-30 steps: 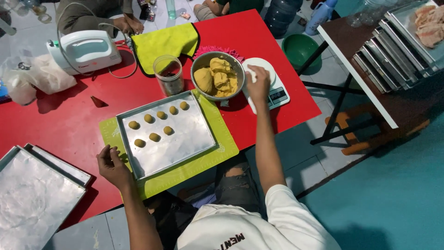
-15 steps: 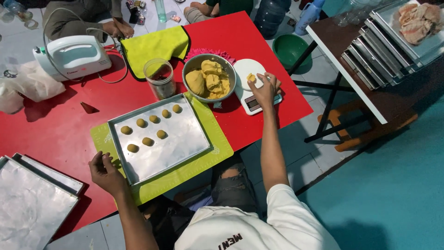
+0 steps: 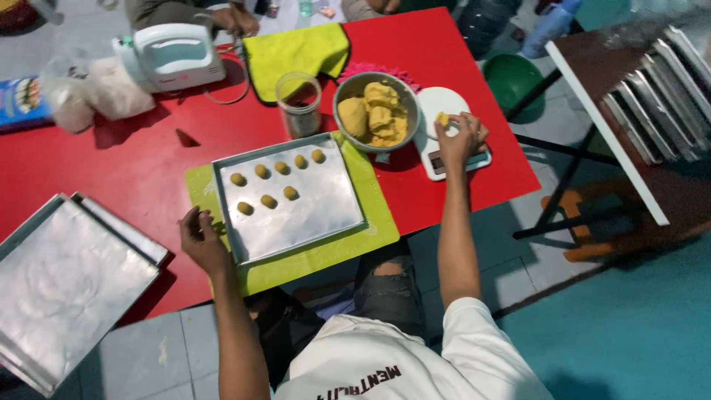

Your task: Rolling small pieces of dough into spherical balls and arranging them on a baking sheet.

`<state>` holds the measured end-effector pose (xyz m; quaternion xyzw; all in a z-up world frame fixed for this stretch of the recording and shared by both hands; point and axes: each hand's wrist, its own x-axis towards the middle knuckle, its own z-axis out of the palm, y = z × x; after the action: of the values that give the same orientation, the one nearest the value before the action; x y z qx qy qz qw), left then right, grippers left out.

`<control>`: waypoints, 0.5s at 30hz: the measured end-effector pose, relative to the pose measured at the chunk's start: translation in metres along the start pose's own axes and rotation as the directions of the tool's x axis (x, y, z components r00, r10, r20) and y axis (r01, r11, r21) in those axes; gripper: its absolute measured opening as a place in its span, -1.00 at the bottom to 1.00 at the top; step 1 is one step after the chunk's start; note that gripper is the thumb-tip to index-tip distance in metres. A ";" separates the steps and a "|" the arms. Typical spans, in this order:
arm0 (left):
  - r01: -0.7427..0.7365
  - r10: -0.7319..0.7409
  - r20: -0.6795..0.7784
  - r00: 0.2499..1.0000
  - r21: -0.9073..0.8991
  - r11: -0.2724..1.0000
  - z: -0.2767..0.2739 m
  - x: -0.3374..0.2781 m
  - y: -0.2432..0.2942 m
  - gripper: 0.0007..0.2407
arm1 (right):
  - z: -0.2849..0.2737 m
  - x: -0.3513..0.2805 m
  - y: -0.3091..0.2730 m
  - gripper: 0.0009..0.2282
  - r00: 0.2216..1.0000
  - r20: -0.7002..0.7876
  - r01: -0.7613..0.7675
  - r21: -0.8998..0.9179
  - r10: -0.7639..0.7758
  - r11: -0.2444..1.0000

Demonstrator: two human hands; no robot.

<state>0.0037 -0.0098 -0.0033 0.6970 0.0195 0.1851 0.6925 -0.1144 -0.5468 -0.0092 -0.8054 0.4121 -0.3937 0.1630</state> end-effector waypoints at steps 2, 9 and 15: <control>0.010 -0.010 -0.020 1.000 -0.008 1.000 0.001 0.000 -0.001 -0.86 | 0.009 0.002 0.008 -0.75 0.999 -0.027 0.021 -0.055 -0.022 0.998; -0.077 0.079 -0.087 0.993 0.019 0.997 -0.002 -0.001 -0.010 -0.87 | -0.013 -0.076 -0.097 -0.77 0.967 0.233 -0.069 0.637 -0.106 0.768; -0.117 0.135 0.110 0.985 -0.151 0.982 0.035 -0.026 0.055 -0.87 | -0.038 -0.200 -0.219 -0.73 0.813 0.367 0.063 0.718 -0.453 0.694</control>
<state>-0.0229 -0.0524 0.0448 0.6548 -0.0797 0.1874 0.7279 -0.0963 -0.2534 0.0433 -0.8158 0.0581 -0.3036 0.4889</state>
